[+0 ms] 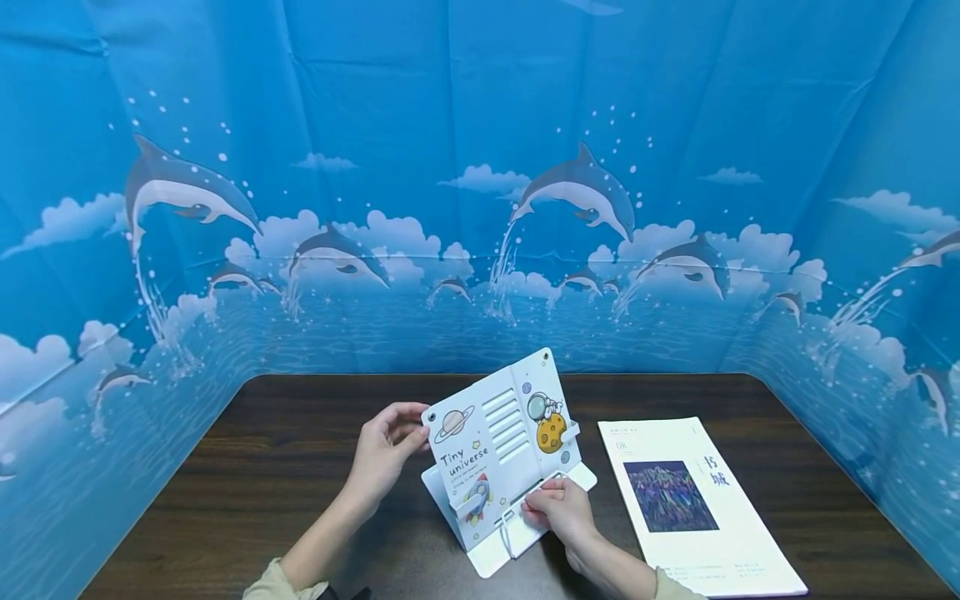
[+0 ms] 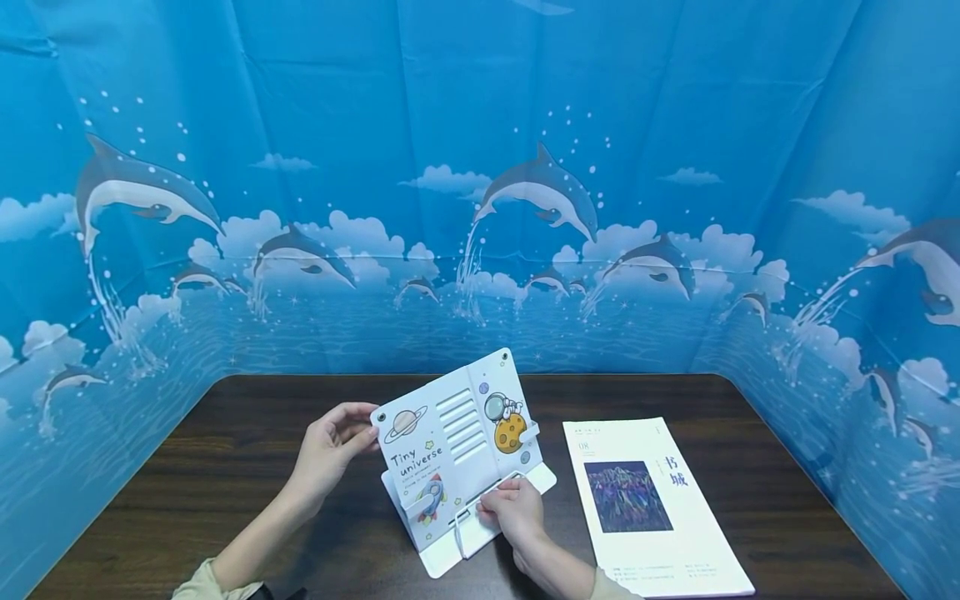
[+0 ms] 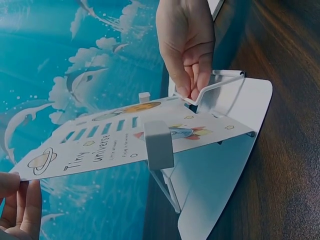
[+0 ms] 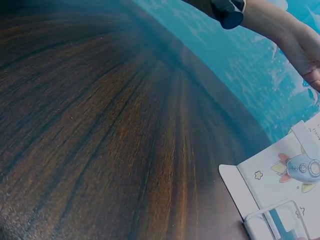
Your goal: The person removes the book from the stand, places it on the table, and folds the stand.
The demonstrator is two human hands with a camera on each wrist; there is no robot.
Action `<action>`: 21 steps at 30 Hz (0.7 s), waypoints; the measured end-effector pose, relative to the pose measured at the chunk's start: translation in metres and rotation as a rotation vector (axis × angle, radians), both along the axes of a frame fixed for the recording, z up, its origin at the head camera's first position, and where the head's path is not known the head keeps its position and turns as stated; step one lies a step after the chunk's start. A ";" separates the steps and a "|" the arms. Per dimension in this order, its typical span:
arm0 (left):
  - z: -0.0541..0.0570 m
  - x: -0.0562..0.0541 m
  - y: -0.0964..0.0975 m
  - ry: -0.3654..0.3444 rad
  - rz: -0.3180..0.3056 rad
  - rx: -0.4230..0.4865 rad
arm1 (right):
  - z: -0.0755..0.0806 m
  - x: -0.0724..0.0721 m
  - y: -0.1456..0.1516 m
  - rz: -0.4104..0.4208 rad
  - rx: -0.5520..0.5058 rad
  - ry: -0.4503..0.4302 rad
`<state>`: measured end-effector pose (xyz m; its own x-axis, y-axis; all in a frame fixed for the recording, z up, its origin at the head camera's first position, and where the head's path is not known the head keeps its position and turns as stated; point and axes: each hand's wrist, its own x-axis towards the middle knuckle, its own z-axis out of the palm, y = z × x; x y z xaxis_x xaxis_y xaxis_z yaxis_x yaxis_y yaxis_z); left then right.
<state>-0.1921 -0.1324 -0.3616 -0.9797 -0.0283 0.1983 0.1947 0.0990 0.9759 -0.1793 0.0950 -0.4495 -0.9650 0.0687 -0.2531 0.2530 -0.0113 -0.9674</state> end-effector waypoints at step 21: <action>-0.001 0.022 0.008 -0.014 0.010 0.026 | 0.002 -0.006 0.005 0.044 -0.055 0.011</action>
<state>-0.1702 -0.1242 -0.3628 -0.9820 -0.0430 0.1837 0.1802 0.0756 0.9807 -0.1855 0.1001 -0.4472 -0.9695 0.0119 -0.2446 0.2437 -0.0538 -0.9684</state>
